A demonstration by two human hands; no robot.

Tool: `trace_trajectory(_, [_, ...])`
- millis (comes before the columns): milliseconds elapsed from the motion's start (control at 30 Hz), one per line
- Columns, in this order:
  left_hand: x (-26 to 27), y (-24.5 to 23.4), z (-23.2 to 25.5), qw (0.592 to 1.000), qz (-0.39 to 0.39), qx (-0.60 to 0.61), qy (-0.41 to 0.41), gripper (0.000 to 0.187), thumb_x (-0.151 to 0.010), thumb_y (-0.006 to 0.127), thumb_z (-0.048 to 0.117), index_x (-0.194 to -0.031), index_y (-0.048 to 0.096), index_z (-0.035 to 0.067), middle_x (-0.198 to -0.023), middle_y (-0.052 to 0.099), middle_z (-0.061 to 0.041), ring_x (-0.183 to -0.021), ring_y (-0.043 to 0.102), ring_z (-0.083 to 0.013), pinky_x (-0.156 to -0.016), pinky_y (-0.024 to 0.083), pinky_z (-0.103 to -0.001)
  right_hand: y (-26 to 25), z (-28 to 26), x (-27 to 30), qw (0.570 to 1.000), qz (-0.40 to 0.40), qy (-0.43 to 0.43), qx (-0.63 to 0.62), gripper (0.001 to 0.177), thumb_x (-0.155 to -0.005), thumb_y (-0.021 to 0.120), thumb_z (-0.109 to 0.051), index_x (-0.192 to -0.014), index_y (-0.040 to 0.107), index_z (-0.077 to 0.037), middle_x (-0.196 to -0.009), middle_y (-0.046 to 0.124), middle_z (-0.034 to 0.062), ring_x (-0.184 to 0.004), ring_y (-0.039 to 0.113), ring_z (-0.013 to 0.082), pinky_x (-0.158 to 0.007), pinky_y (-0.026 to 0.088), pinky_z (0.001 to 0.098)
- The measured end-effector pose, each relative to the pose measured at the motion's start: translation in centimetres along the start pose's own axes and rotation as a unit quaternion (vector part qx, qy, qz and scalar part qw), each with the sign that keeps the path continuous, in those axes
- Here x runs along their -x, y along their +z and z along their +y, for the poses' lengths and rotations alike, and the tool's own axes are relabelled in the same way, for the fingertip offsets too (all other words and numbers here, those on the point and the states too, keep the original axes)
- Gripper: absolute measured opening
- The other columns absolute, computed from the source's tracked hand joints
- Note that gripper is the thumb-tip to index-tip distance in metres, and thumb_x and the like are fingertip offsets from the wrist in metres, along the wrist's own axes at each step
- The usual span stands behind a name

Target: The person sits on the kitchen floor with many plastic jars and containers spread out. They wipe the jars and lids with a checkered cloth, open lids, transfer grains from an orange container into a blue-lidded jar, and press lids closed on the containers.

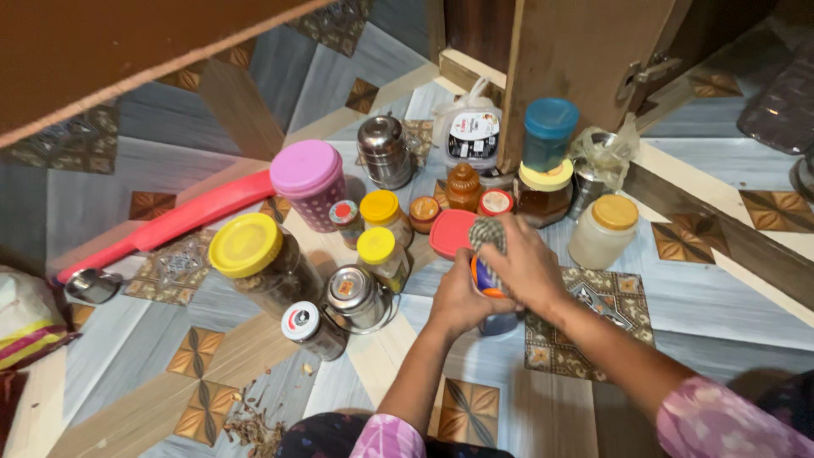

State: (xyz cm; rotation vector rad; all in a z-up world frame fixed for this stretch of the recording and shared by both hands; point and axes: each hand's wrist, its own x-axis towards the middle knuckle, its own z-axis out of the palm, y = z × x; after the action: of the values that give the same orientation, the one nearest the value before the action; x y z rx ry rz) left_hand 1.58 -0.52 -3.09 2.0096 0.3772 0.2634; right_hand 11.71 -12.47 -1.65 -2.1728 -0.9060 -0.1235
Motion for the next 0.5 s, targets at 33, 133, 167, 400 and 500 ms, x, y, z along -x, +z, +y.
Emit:
trace_trajectory(33, [0.1, -0.1, 0.3, 1.000, -0.001, -0.006, -0.002, 0.097, -0.049, 0.097, 0.038, -0.127, 0.049, 0.007, -0.115, 0.074, -0.016, -0.107, 0.073, -0.0313, -0.092, 0.056, -0.040, 0.9, 0.7, -1.4, 0.997, -0.013, 0.066, -0.028, 0.051, -0.089, 0.064, -0.033, -0.130, 0.058, -0.003, -0.119, 0.066, 0.0191, -0.105, 0.065, 0.0408, -0.087, 0.051, 0.0504])
trace_trajectory(133, [0.6, -0.3, 0.8, 1.000, 0.000, -0.012, -0.003, 0.102, -0.048, 0.098, 0.042, -0.129, 0.049, 0.006, -0.117, 0.073, -0.016, -0.110, 0.072, -0.0299, -0.095, 0.055, -0.039, 1.0, 4.0, -4.5, 0.980, -0.069, 0.066, -0.175, 0.046, -0.089, 0.064, -0.039, -0.118, 0.064, -0.003, -0.107, 0.076, 0.0157, -0.098, 0.076, 0.0302, -0.085, 0.058, 0.0413])
trace_trajectory(167, [0.6, -0.3, 1.0, 1.000, 0.002, -0.011, 0.000, 0.104, -0.048, 0.098, 0.042, -0.132, 0.049, 0.006, -0.118, 0.073, -0.016, -0.111, 0.072, -0.0296, -0.095, 0.055, -0.039, 0.2, 5.2, -4.6, 0.987, -0.056, 0.066, -0.137, 0.046, -0.088, 0.068, -0.037, -0.118, 0.064, -0.004, -0.107, 0.076, 0.0166, -0.097, 0.075, 0.0299, -0.085, 0.057, 0.0411])
trace_trajectory(400, [1.1, -0.1, 1.6, 0.998, 0.038, 0.013, 0.043, 0.102, -0.049, 0.097, 0.040, -0.136, 0.055, 0.005, -0.125, 0.071, -0.014, -0.117, 0.070, -0.0276, -0.098, 0.054, -0.038, -8.4, 4.6, -1.9, 0.993, 0.068, 0.061, 0.071, 0.056, -0.070, 0.085, -0.019, -0.119, 0.063, -0.004, -0.105, 0.074, 0.0200, -0.092, 0.072, 0.0337, -0.079, 0.056, 0.0419])
trace_trajectory(500, [1.1, 0.6, 1.0, 0.998, 0.045, 0.017, 0.032, 0.101, -0.051, 0.095, 0.039, -0.136, 0.053, 0.005, -0.127, 0.069, -0.014, -0.119, 0.068, -0.0281, -0.100, 0.052, -0.038, -8.6, 1.3, 0.4, 0.996, 0.036, 0.075, -0.011, 0.044, -0.073, 0.081, -0.021, -0.114, 0.069, -0.010, -0.104, 0.078, 0.0125, -0.094, 0.078, 0.0260, -0.083, 0.059, 0.0366])
